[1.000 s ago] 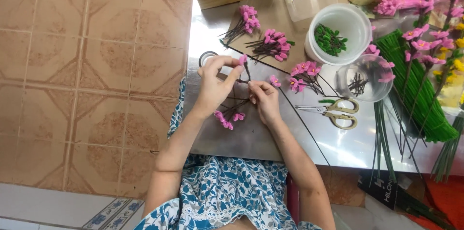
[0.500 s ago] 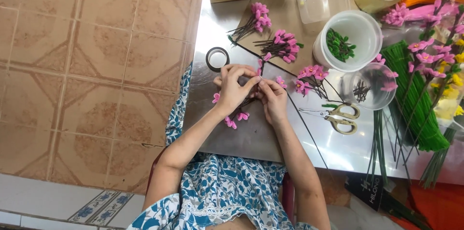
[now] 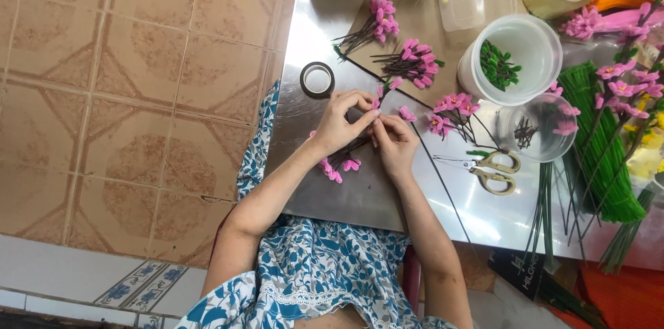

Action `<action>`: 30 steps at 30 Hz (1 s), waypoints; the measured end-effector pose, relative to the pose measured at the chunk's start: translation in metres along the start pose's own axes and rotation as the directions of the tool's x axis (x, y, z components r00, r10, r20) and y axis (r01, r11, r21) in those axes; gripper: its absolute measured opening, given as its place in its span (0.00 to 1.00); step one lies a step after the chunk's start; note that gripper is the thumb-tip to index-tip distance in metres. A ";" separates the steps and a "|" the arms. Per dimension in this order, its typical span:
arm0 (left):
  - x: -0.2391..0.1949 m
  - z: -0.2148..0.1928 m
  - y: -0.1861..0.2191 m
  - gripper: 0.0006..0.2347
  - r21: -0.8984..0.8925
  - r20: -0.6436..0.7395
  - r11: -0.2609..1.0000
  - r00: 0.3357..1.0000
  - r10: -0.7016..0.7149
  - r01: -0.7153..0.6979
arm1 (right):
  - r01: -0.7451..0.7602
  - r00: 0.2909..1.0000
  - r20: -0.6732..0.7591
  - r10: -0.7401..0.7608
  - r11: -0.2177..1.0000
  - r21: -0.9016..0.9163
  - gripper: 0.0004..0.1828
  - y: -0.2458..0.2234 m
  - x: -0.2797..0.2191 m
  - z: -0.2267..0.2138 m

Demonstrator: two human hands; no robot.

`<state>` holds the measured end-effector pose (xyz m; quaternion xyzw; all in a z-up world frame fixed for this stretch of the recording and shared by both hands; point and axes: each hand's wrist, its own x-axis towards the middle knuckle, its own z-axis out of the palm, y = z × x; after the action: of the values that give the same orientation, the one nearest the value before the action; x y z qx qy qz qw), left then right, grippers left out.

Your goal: Attaching small artificial pink flowers to a brown branch structure using floral tape and scissors at a craft station.

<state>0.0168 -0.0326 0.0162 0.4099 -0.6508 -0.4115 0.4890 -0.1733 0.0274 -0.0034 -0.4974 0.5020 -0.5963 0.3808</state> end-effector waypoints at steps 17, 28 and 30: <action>0.007 -0.019 -0.018 0.16 -0.092 0.126 0.996 0.992 0.006 0.006 | -0.458 0.888 0.157 0.431 0.811 0.363 0.06 0.010 -0.011 -0.004; -0.007 -0.006 -0.015 0.13 0.125 -0.140 0.988 0.987 -0.079 0.096 | 0.110 0.992 0.080 -0.100 0.985 -0.133 0.06 -0.004 0.007 -0.010; -0.005 -0.009 -0.014 0.13 0.072 -0.142 0.986 0.980 -0.142 0.153 | 0.041 0.995 0.085 -0.043 0.999 0.017 0.07 0.003 0.005 -0.013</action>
<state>0.0283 -0.0340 0.0032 0.5041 -0.6000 -0.3903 0.4832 -0.1869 0.0247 -0.0049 -0.5299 0.4700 -0.5862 0.3931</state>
